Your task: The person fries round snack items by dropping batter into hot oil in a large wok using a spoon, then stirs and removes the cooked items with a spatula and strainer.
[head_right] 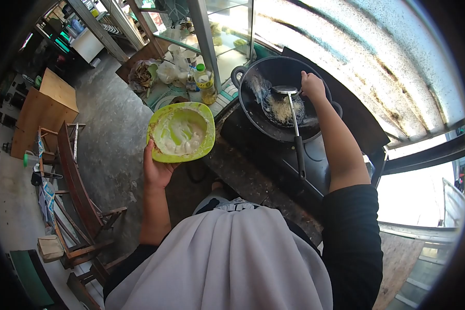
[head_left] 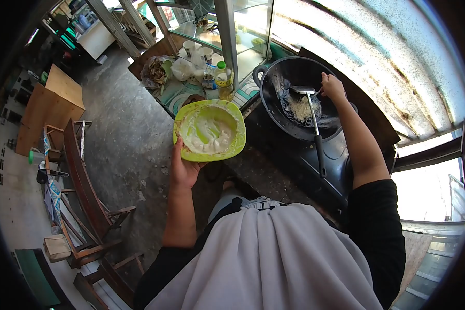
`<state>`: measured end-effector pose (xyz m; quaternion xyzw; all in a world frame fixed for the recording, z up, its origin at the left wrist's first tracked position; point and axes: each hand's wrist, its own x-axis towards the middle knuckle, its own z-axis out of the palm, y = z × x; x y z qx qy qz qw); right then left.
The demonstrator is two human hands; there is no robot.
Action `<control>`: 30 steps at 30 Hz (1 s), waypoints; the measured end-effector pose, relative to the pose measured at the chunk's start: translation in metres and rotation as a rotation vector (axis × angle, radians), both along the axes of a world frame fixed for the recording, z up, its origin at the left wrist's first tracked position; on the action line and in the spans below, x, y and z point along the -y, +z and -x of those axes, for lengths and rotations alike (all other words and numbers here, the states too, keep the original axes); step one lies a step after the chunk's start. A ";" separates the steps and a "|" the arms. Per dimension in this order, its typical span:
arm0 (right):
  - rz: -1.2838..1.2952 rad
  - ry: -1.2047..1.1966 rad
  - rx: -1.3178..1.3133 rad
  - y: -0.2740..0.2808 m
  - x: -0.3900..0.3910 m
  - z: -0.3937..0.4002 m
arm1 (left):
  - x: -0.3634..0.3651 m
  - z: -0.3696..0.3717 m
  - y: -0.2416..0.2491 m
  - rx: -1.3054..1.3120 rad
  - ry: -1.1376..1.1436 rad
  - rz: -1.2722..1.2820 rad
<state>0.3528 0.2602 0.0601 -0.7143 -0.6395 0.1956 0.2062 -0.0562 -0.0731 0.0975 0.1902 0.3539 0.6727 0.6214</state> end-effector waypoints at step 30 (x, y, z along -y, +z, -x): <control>-0.816 0.562 0.038 0.212 0.245 0.027 | -0.133 -0.122 0.063 0.020 -0.739 -0.228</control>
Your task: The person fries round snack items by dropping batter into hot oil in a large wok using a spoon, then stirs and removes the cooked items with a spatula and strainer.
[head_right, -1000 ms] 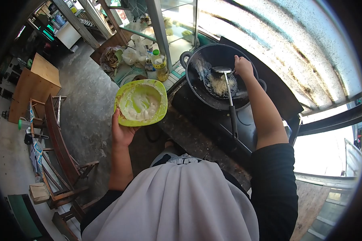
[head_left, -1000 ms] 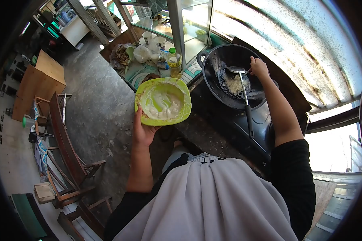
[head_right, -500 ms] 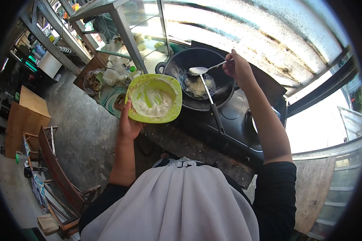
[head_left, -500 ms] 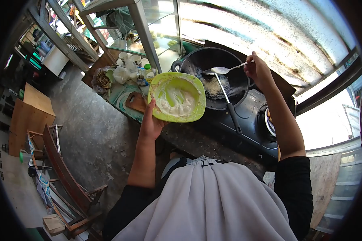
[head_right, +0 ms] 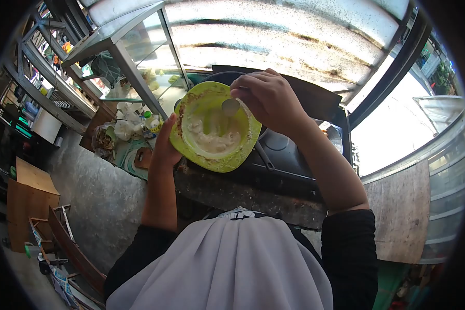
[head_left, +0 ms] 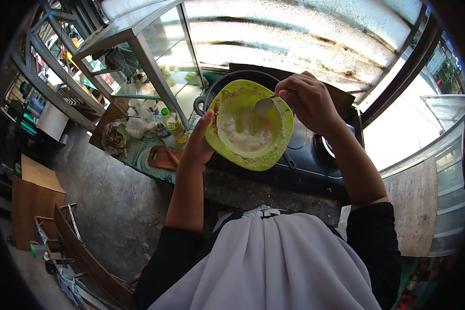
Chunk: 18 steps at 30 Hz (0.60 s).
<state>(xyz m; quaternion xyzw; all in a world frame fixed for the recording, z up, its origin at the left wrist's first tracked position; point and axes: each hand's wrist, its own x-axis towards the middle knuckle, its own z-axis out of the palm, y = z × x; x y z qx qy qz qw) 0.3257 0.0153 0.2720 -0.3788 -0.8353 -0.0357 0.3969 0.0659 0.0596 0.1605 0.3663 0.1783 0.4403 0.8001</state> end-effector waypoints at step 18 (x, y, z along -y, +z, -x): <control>0.274 -0.242 -0.680 -0.033 -0.009 0.043 | 0.005 0.032 -0.011 -0.037 -0.026 0.009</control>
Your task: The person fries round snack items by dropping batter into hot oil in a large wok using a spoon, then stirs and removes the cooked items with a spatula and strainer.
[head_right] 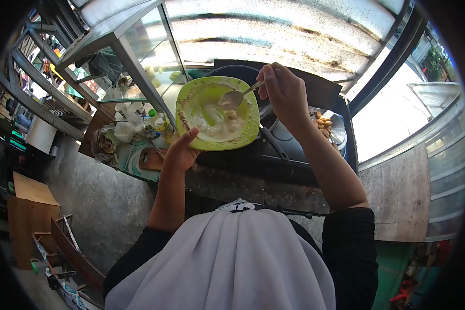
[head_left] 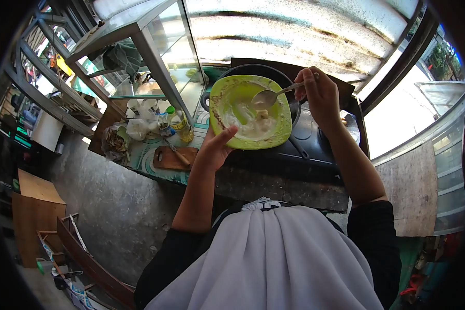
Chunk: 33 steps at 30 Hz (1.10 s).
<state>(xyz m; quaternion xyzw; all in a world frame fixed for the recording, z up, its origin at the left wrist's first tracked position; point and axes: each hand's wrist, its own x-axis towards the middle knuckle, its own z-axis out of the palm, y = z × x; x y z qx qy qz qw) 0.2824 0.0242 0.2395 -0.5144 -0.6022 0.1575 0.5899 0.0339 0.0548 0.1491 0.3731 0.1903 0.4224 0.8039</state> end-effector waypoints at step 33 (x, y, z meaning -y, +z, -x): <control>-0.067 -0.007 0.178 -0.007 0.012 0.167 | -0.001 0.167 -0.003 0.034 -0.038 -0.161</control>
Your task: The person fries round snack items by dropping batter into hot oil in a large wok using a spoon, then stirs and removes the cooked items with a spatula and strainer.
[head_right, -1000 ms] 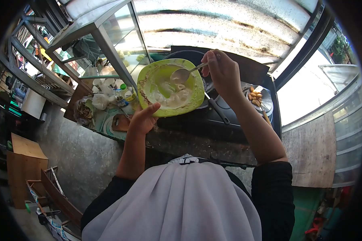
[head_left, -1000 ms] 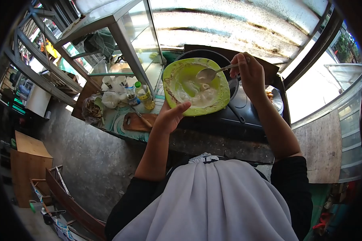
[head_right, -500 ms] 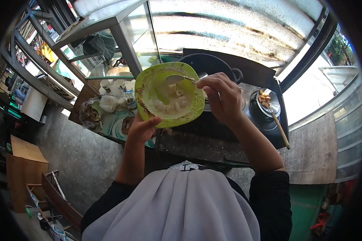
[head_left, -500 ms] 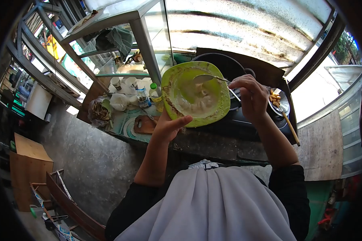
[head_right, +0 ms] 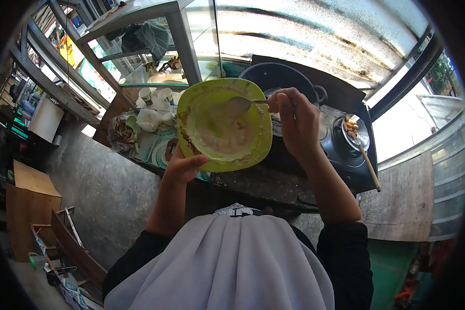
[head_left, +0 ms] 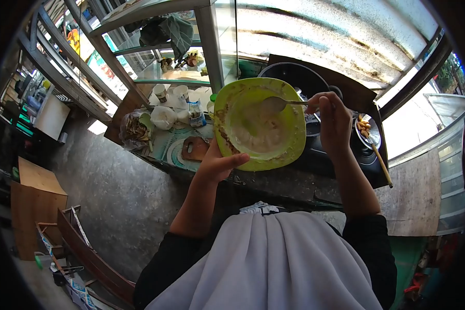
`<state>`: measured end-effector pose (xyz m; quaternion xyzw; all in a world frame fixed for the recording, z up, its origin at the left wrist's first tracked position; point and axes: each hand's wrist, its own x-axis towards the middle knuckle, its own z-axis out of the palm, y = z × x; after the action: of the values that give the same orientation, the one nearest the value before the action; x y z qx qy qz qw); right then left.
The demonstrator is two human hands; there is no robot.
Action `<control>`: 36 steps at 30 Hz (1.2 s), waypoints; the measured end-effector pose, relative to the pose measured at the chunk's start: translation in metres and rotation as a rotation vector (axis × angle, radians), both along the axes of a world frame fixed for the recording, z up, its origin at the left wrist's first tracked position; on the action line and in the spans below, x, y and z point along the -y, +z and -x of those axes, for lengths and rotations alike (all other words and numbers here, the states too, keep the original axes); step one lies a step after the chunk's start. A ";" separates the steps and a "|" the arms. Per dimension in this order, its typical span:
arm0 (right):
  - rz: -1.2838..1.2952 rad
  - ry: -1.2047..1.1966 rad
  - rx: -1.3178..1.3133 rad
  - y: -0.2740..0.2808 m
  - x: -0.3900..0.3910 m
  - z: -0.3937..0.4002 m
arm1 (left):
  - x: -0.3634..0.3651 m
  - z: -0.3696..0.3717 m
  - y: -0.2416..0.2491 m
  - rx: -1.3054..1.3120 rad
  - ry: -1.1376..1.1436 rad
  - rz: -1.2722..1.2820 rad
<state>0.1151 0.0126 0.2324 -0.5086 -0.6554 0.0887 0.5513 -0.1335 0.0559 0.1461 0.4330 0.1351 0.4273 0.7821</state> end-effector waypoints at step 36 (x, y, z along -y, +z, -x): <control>0.351 0.174 -1.004 -0.065 0.016 0.014 | -0.005 -0.041 -0.004 -0.173 0.067 -0.244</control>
<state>0.1014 -0.0038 0.1671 -0.4321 -0.3259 0.4746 0.6942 -0.0922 0.0609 0.1422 0.5553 0.1633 0.4277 0.6943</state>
